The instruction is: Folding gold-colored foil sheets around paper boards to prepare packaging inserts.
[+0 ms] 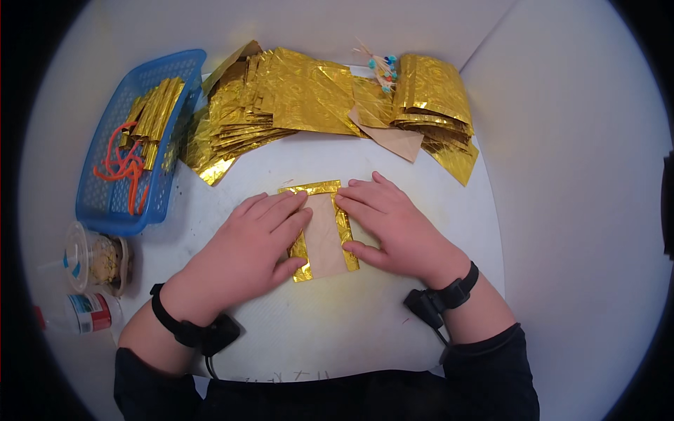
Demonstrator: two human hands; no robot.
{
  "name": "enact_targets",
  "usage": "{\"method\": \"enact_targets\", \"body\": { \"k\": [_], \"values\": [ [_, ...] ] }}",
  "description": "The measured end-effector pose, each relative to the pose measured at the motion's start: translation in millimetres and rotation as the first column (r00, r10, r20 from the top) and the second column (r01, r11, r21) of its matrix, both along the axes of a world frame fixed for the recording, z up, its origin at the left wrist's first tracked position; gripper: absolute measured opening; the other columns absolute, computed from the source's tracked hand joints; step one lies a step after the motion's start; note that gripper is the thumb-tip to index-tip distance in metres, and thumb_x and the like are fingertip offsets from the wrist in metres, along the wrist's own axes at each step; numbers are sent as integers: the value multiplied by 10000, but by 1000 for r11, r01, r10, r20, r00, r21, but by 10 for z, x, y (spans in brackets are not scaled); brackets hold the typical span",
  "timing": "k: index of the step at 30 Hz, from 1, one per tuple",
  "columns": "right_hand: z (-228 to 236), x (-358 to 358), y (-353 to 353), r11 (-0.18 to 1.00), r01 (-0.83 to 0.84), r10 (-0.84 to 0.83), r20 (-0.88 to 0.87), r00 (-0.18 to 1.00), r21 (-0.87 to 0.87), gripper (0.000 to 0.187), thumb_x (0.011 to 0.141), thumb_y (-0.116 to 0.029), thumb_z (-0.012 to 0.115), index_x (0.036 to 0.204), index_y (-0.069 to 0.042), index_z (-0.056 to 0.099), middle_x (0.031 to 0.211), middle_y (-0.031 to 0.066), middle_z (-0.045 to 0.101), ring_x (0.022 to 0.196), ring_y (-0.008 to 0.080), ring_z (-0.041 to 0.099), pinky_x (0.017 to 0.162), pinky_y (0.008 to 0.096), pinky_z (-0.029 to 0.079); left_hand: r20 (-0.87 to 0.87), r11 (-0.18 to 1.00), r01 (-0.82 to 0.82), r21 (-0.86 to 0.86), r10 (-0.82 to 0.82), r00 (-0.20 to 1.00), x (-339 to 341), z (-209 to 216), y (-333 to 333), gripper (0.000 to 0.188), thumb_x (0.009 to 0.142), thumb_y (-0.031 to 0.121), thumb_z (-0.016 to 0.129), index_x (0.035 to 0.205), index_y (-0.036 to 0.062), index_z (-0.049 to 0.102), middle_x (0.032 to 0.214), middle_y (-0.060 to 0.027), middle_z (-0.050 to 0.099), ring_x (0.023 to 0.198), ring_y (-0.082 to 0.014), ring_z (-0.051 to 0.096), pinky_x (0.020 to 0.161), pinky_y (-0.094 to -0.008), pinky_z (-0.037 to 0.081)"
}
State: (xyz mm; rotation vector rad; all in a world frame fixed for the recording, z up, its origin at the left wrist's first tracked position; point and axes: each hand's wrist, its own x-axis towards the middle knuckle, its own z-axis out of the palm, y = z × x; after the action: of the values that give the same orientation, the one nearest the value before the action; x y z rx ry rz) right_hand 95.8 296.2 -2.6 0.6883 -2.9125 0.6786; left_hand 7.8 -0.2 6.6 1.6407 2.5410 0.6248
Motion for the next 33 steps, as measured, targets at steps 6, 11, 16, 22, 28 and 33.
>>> {"method": "enact_targets", "body": {
  "k": [6,11,16,22,28,33],
  "values": [
    [-6,7,5,997,15,-10,69,998,-71,661,944,-204,877,1533,-7,650,1703,193,558,1589,405,517,1389,588,356,175,998,44,-49,-35,984,-137,61,-6,705,891,235,881,1532,45,655,1632,-198,610,1583,-416,524,1328,-543,376],
    [7,-14,13,999,-12,10,-57,998,-35,699,935,-197,881,1559,-13,625,1768,201,491,1622,433,477,1385,565,364,54,998,57,19,-58,997,-164,-27,7,621,958,312,844,1493,44,678,1592,-187,633,1590,-379,531,1317,-539,382],
    [6,-13,-18,990,33,-43,-71,997,-134,765,934,-202,881,1612,-19,579,1751,221,501,1604,432,497,1379,549,380,112,998,65,22,-67,991,-188,-13,-9,657,912,290,866,1493,44,681,1604,-196,619,1581,-413,524,1324,-550,371],
    [-24,-10,-8,992,18,-17,12,1000,-123,779,933,-209,877,1619,-7,568,1655,228,567,1564,428,534,1374,551,395,116,999,50,-14,-48,992,-170,33,-20,671,901,302,876,1497,60,684,1577,-186,625,1506,-412,544,1299,-537,380],
    [-21,-28,-32,998,16,-16,4,1000,-55,743,953,-221,848,1603,13,575,1662,230,568,1584,421,519,1394,545,367,119,1000,30,-4,-30,992,-161,11,-20,686,905,316,868,1513,65,675,1632,-188,602,1506,-416,540,1294,-537,382],
    [-29,-30,-37,999,4,-3,18,1000,-46,725,968,-217,822,1605,24,572,1704,230,536,1615,423,489,1406,557,334,80,999,27,-45,-23,997,-155,54,0,707,911,333,861,1535,66,663,1672,-178,602,1502,-404,556,1293,-536,383]
  ]
}}
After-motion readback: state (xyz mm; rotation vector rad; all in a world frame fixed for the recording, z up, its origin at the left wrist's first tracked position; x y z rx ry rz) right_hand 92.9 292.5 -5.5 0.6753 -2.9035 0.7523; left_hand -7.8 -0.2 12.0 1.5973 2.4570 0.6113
